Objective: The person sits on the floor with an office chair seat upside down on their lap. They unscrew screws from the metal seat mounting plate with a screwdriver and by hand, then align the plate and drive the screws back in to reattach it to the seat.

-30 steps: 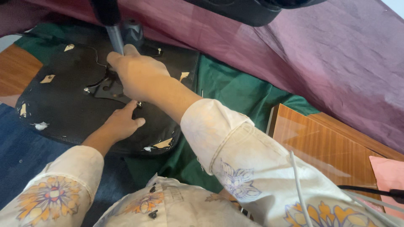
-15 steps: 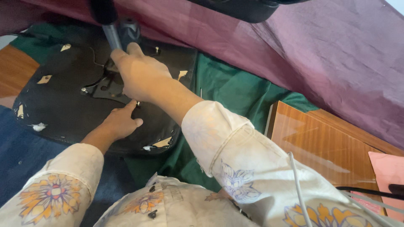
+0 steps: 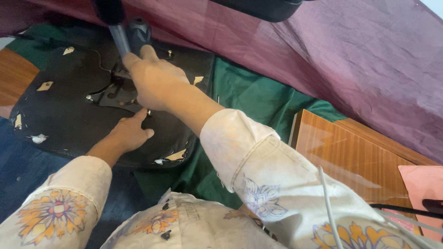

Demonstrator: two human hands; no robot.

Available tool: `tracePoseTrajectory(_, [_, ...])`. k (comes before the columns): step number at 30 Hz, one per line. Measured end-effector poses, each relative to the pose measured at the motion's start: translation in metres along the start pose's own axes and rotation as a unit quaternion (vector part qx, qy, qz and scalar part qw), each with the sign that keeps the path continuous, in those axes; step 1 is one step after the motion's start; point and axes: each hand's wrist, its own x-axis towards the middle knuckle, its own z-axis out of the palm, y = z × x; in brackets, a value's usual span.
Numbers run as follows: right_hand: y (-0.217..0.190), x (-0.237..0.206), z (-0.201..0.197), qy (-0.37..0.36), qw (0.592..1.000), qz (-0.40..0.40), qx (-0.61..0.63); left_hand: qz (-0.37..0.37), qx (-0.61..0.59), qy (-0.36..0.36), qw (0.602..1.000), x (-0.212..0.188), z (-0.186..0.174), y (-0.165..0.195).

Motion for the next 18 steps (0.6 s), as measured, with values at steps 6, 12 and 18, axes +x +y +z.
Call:
tracePoseTrajectory(6, [-0.0015, -0.0020, 0.0011, 0.005, 1.000, 0.013, -0.017, -0.018, 0.007, -0.005, 1.000, 0.0006, 0.0001, 0.0010])
tracePoseTrajectory(12, [0.0004, -0.0011, 0.0008, -0.007, 1.000, 0.020, -0.004, 0.009, 0.018, 0.003, 1.000, 0.0050, 0.0032, -0.0058])
tracePoseTrajectory(18, [-0.0072, -0.0020, 0.0025, 0.006, 1.000, 0.008, -0.009, 0.005, 0.025, 0.001, 1.000, 0.0052, 0.0032, -0.0047])
